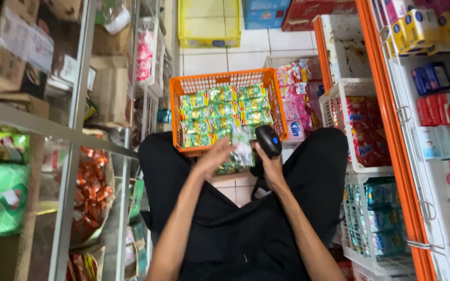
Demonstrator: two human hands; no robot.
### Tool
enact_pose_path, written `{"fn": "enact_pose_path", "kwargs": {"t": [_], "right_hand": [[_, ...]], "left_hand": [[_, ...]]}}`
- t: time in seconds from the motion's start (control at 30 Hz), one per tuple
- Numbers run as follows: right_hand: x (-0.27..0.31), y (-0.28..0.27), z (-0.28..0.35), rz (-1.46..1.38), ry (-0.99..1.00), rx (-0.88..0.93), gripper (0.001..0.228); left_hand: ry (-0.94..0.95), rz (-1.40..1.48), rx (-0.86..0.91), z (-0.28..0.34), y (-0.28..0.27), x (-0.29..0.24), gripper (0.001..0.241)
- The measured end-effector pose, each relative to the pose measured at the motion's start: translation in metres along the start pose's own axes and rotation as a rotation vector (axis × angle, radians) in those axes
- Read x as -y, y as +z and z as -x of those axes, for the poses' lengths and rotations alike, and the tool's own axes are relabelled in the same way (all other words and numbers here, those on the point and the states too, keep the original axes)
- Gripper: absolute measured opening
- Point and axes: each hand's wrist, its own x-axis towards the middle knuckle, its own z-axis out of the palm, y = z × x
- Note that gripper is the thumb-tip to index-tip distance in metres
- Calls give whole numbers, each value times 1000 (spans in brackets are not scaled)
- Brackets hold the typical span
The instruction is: The person picks up sachet packets, scans their barcodes with a handheld barcode scanner, and arranges them in a plastic crate.
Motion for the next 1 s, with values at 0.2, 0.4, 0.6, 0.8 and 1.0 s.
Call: {"fn": "enact_pose_path", "kwargs": {"t": [0.2,0.4,0.6,0.8,1.0], "right_hand": [[-3,1,22,548,-148,132,14],[-9,29,40,445,20,337,10],[-3,39,40,544,-105,277,16],[-8,40,33,531,-69,220,17],[-5,33,11,268,75,65,14]], "left_hand": [[-12,57,-285,-16,-49,-4,82],[103,291,-378,-32,-65,33,91],[22,215,-382,-12,-49,14,77],[257,183,-385,-6,-41,1,50],[109,248,-379,-11,-43,0,42]]}}
